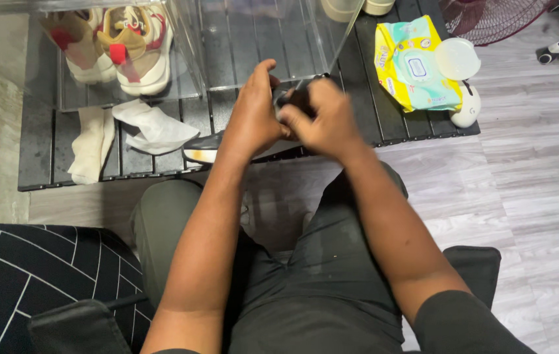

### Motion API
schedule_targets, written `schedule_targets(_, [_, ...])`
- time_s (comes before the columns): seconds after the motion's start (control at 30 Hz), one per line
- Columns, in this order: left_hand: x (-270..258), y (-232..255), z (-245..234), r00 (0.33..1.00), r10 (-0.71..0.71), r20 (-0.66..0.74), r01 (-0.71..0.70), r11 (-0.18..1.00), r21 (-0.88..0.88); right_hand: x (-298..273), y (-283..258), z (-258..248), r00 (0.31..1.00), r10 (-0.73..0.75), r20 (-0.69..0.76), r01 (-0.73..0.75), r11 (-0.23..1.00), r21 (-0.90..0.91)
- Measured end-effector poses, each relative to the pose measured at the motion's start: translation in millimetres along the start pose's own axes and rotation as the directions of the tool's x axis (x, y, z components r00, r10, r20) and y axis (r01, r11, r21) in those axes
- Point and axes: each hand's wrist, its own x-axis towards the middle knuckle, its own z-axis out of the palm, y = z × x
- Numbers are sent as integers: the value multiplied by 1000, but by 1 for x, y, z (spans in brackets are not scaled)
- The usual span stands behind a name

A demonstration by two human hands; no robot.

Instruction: The person scrubs a black sneaker with a brush, focusing on the upper, midsole, and outsole. They then wipe the shoe with a cloth. The shoe is handled one at a time on a slatted table.

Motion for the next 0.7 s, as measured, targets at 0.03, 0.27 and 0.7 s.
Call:
schedule_targets(0.03, [-1,-1,0,998,-55,17,56,998,-43,3,4,-4,997,56,-48,-58,998,-30])
schedule_targets(0.27, [6,-14,-6,969,-223,106,247,893,-377,-2,-13,1,999,33,-14,-33,998,-59])
schedule_targets(0.7, [21,-53,2,884,-465,-48,285,617,-733,-2,-25,15,991,128,-42,-131,988,-76])
